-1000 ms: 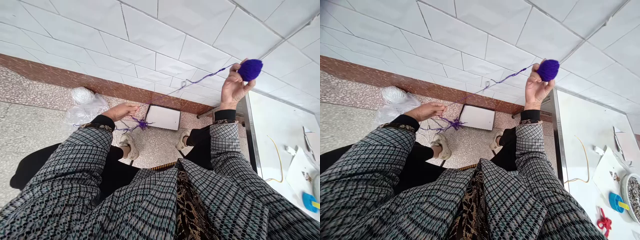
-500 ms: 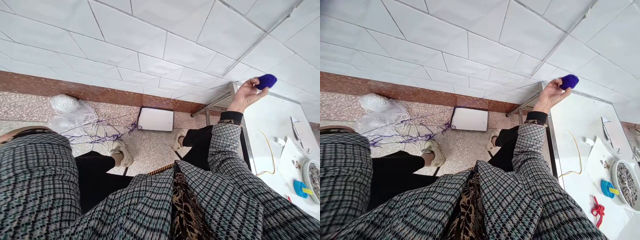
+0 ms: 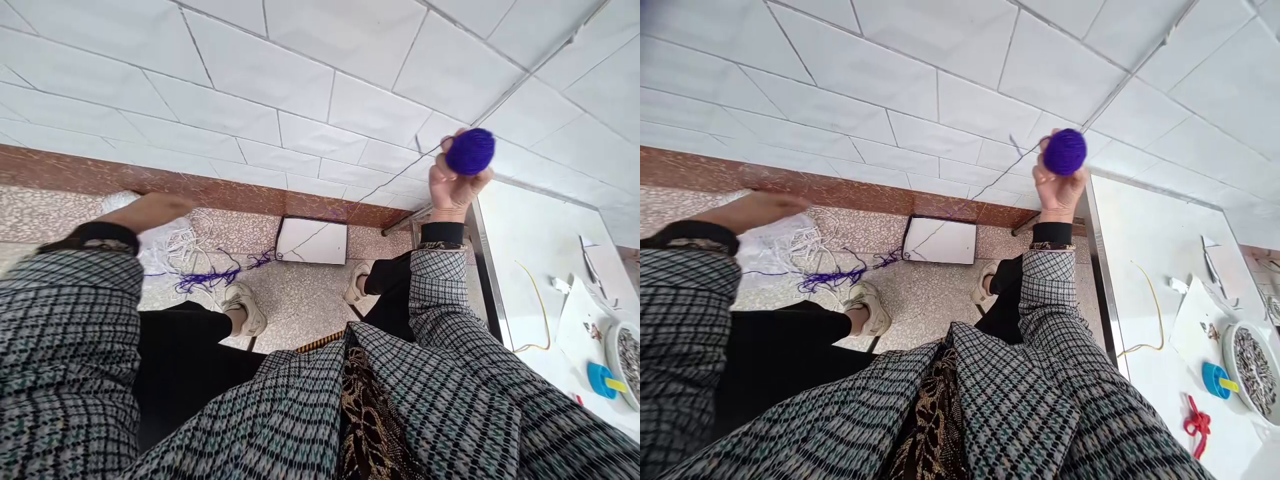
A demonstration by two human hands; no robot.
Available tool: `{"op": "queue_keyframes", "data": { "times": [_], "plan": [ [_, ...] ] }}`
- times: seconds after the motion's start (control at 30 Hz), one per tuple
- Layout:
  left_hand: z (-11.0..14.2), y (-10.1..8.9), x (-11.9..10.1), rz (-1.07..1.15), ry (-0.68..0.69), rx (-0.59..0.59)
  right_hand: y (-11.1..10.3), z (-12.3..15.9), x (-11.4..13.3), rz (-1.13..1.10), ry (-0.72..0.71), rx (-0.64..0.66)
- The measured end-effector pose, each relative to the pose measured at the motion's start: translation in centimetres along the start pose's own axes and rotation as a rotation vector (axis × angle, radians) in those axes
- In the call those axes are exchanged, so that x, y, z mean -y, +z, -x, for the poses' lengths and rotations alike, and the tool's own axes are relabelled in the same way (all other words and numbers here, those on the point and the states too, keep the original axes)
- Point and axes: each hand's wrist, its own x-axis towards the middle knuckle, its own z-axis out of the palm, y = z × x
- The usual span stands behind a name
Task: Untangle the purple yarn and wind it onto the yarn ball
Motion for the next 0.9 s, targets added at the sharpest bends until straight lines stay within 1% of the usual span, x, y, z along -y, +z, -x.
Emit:
{"op": "queue_keyframes", "data": {
  "times": [0.03,0.07,0.1,0.13,0.17,0.2,0.27,0.3,0.33,0.4,0.47,0.53,0.57,0.6,0.63,0.67,0.73,0.77,0.83,0.9],
  "plan": [
    [-1.0,0.5,-0.9,0.032,-0.03,0.002,0.6,0.0,-1.1,-0.11,-0.007,0.036],
    [-1.8,1.3,-2.5,0.136,0.013,0.006,1.5,0.0,-1.9,-0.184,0.01,0.091],
    [-2.5,2.2,-4.5,0.291,0.105,0.005,2.5,0.1,-2.6,-0.222,0.05,0.162],
    [-3.0,3.3,-6.9,0.472,0.17,-0.021,3.6,0.3,-3.1,-0.225,0.101,0.239],
    [-3.2,4.4,-9.4,0.629,0.26,0.011,4.8,0.5,-3.5,-0.209,0.147,0.31],
    [-3.3,5.6,-11.9,0.788,0.315,0.046,5.8,0.7,-3.8,-0.195,0.174,0.363],
    [-3.0,7.6,-16.1,1.067,0.349,0.122,7.5,0.9,-4.5,-0.213,0.183,0.446],
    [-2.6,8.3,-17.5,1.164,0.339,0.148,8.0,0.9,-4.8,-0.242,0.169,0.475],
    [-2.3,8.9,-18.5,1.228,0.314,0.165,8.3,0.8,-5.1,-0.272,0.15,0.49],
    [-1.6,9.5,-18.9,1.253,0.266,0.141,8.2,0.2,-5.5,-0.287,0.119,0.464],
    [-1.1,9.4,-18.1,1.17,0.251,0.036,7.3,-0.6,-5.5,-0.19,0.111,0.37],
    [-1.0,9.3,-16.7,1.011,0.28,-0.086,5.8,-1.6,-5.2,-0.045,0.111,0.228],
    [-1.0,9.2,-16.0,0.909,0.302,-0.123,5.0,-2.1,-5.0,0.014,0.113,0.152],
    [-1.1,9.1,-15.4,0.798,0.328,-0.129,4.1,-2.6,-4.9,0.057,0.117,0.082],
    [-1.1,9.1,-14.9,0.686,0.358,-0.106,3.4,-3.0,-4.8,0.081,0.119,0.018],
    [-1.2,9.1,-14.5,0.582,0.392,-0.058,2.7,-3.4,-4.9,0.092,0.125,-0.034],
    [-1.0,9.0,-14.2,0.432,0.474,0.076,2.1,-3.9,-5.4,0.09,0.139,-0.12],
    [-0.8,8.9,-14.3,0.392,0.518,0.14,2.1,-3.9,-5.9,0.09,0.147,-0.154],
    [-0.2,8.4,-14.8,0.369,0.606,0.238,3.1,-3.6,-7.0,0.129,0.161,-0.2],
    [0.6,7.5,-15.5,0.393,0.664,0.302,4.8,-2.7,-7.9,0.256,0.168,-0.177]
  ]
}}
